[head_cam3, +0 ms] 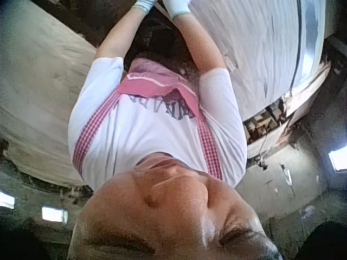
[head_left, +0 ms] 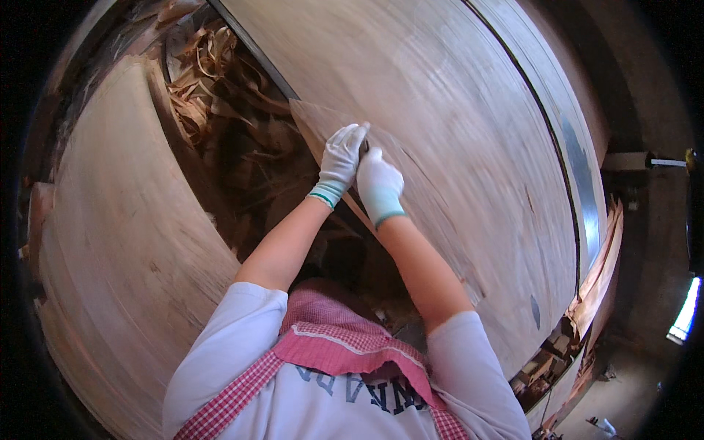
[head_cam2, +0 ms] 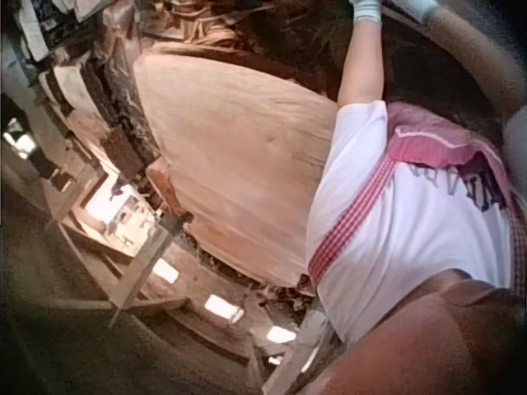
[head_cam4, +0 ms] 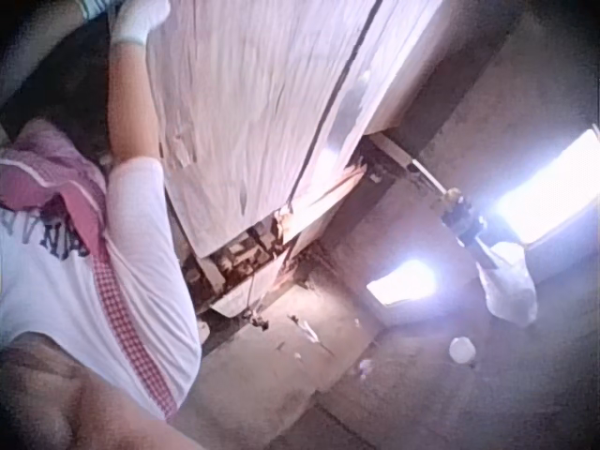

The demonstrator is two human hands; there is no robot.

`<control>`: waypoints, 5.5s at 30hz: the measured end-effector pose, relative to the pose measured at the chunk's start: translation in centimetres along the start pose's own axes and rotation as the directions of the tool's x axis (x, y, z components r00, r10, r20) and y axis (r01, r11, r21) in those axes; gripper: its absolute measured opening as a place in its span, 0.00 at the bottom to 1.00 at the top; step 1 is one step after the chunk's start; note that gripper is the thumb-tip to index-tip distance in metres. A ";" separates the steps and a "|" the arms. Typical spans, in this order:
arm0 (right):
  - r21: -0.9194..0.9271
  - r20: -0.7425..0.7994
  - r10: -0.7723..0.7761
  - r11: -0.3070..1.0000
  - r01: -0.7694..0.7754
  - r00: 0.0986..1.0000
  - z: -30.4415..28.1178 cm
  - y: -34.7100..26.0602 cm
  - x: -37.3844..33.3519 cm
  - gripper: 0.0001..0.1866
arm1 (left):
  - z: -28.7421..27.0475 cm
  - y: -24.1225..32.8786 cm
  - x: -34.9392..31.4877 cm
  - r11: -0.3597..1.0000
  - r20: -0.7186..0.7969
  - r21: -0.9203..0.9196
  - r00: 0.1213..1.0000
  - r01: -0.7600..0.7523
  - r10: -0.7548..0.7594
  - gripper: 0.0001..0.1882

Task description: The person uses a utility knife to trim and cut large sheets of wood veneer, peeling off excess strips and stacking the prepared sheets on work tables.

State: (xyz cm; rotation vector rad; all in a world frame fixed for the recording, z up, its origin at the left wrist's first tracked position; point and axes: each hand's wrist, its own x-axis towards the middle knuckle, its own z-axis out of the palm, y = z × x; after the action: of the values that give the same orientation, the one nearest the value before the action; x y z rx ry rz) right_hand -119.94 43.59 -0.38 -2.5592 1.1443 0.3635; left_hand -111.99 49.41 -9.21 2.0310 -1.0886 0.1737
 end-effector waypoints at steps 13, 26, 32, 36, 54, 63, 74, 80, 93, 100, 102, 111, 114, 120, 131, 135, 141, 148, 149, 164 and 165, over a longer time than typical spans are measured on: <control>-0.339 0.348 -0.001 0.932 0.127 0.937 -5.6 29.6 -16.4 0.10 | -1.8 1.1 0.0 0.981 0.089 0.153 0.991 -0.117 0.104 0.29; -0.213 -0.074 -0.297 0.937 0.276 0.952 -1.9 6.7 0.1 0.06 | -3.7 2.8 1.1 0.981 0.313 0.191 0.950 -0.043 -0.019 0.39; -0.216 -0.065 0.246 0.943 -0.255 0.967 4.8 21.8 -20.2 0.12 | -3.7 2.7 0.7 0.971 0.313 0.230 0.950 -0.063 -0.012 0.39; 0.236 -0.418 0.218 0.964 -0.127 0.882 2.6 22.7 -19.1 0.13 | -2.9 2.7 0.3 0.954 0.271 0.287 0.962 -0.086 0.005 0.37; 0.061 -0.555 0.046 0.998 -0.014 0.831 -2.1 16.6 -23.4 0.21 | -4.5 7.4 -2.4 0.913 0.609 0.384 0.781 -0.140 -0.136 0.21; 0.640 -0.229 0.098 0.765 0.074 0.969 -1.0 13.4 -31.2 0.16 | -10.5 7.7 -1.9 0.783 0.570 0.052 0.625 0.620 -0.533 0.21; 0.967 -0.020 0.552 0.221 -0.123 0.834 -9.1 34.3 -29.5 0.14 | -20.0 12.4 -1.4 0.984 0.919 -0.053 -0.377 0.172 0.115 0.23; 0.881 -0.373 0.603 0.469 0.065 0.705 -26.8 49.4 -20.3 0.13 | -15.5 24.2 7.0 0.826 0.898 -0.302 0.433 0.476 0.079 0.17; 0.603 -0.798 0.425 0.547 0.581 0.428 -52.3 65.2 16.5 0.13 | -5.0 35.3 12.6 0.980 0.879 -0.137 0.473 0.142 0.054 0.19; 0.694 -0.719 0.375 0.329 0.641 0.586 -49.7 61.1 19.3 0.07 | 0.7 36.1 17.0 0.977 0.847 -0.212 0.503 0.020 0.173 0.21; 0.724 -0.690 0.400 0.369 0.583 0.603 -45.9 62.1 18.0 0.09 | 5.6 37.5 20.5 0.955 0.782 -0.272 0.552 -0.117 0.290 0.21; 0.892 -0.445 0.312 0.071 0.447 0.839 -30.4 47.8 8.1 0.07 | 20.8 52.3 36.4 0.808 0.447 -0.589 0.830 -0.007 0.333 0.41; 0.924 -0.374 0.333 0.050 0.379 0.866 -26.2 46.0 3.5 0.06 | 18.2 58.9 38.6 0.678 0.543 -0.733 0.647 0.055 0.535 0.19; 0.903 -0.424 0.329 0.219 0.369 0.844 -18.7 43.8 -3.4 0.09 | 18.6 60.0 38.9 0.607 0.320 -0.547 0.526 -0.577 0.788 0.11; 0.819 -0.564 0.451 0.415 0.397 0.692 -12.7 42.6 -15.5 0.14 | 8.6 47.5 35.3 0.195 0.378 -0.905 0.925 0.377 -0.035 0.18; 0.852 -0.499 0.586 0.465 0.239 0.638 -15.3 41.5 -19.6 0.13 | 2.5 45.4 30.0 0.430 0.511 -0.795 0.854 0.428 0.095 0.23; 0.851 -0.503 0.194 0.284 0.442 0.842 -22.9 36.2 -20.3 0.15 | -2.1 49.5 14.0 0.429 0.531 -0.847 0.556 0.315 0.639 0.18; 0.946 -0.324 0.162 0.029 0.323 0.932 -23.1 25.5 -21.6 0.07 | -9.5 43.4 13.4 0.459 0.530 -0.846 0.534 0.273 0.658 0.20; 0.946 -0.324 0.159 0.070 0.317 0.933 -22.6 24.3 -21.2 0.09 | -8.4 40.7 13.2 0.474 0.472 -0.864 0.598 0.169 0.648 0.20; 0.972 0.017 0.138 0.229 -0.049 0.990 -6.0 -0.6 -19.4 0.09 | -21.4 7.4 3.0 0.392 0.797 -0.467 0.569 0.793 -0.201 0.06; 0.954 0.064 0.129 0.283 -0.099 0.990 -2.8 -0.6 -19.2 0.08 | -20.5 4.6 2.0 0.416 0.803 -0.404 0.534 0.815 -0.265 0.06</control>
State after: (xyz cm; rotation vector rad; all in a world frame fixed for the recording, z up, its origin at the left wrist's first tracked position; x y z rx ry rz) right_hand -131.62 55.87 9.07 -1.3579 1.0506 -0.3100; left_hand -109.35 61.30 8.05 1.5038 -0.5142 -1.2772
